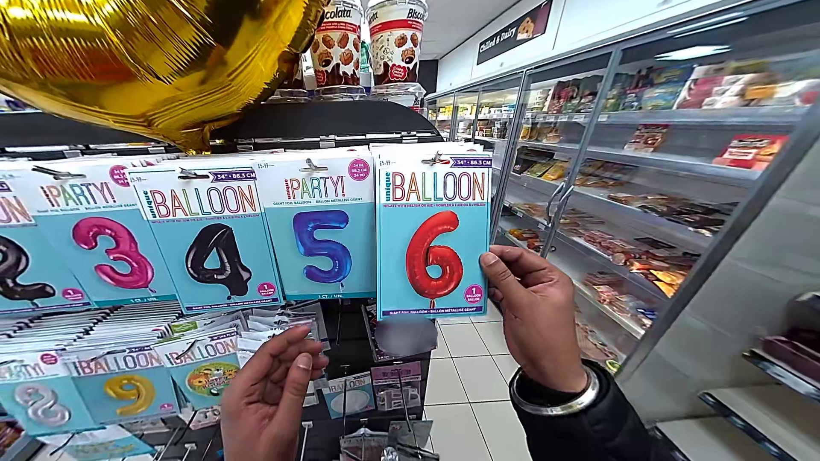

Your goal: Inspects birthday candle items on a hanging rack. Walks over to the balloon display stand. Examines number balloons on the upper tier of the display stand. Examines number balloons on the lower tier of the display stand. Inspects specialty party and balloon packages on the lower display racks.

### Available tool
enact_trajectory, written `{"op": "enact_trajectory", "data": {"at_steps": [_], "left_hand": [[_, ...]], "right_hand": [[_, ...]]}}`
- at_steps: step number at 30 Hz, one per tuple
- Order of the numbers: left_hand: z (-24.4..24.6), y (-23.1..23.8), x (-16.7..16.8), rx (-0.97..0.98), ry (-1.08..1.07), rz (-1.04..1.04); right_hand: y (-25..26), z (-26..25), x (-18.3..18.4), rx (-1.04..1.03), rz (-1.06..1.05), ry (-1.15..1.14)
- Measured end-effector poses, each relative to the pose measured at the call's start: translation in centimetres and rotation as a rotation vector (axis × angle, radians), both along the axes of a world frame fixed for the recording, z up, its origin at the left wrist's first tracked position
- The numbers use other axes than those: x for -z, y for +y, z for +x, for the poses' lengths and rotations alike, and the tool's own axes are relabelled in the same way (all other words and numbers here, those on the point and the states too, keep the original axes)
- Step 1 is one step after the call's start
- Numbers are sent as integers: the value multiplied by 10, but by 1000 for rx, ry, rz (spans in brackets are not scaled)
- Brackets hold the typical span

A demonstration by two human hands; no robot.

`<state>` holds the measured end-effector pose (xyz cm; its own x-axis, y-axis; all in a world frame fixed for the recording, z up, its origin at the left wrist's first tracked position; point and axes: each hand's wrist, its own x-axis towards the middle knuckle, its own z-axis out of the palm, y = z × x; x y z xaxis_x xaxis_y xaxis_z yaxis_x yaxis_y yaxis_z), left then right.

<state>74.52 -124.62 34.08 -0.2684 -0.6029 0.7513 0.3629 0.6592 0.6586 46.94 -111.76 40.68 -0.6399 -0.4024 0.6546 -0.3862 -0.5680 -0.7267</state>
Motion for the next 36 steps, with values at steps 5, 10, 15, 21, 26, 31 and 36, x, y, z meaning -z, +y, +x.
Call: {"op": "enact_trajectory", "data": {"at_steps": [5, 10, 15, 21, 26, 31, 36], "left_hand": [[-15, -5, -4, -24, -26, -7], [-43, -11, -24, -32, -97, -45], [-74, -14, -49, -52, -175, -43], [-94, -15, -60, -63, -192, -14], [-110, -19, -63, -82, -140, 22], [-117, -25, -63, -124, -158, 8], [-120, -25, -66, -80, -129, 19]], "right_hand": [[4, -5, 9, 57, 28, 74], [20, -5, 23, 149, -6, 109], [41, -2, 32, 165, -30, 113], [70, -9, 39, 232, -29, 93], [85, -12, 46, 262, -16, 92], [95, -14, 50, 271, -23, 78], [99, -13, 54, 274, -26, 77]]}}
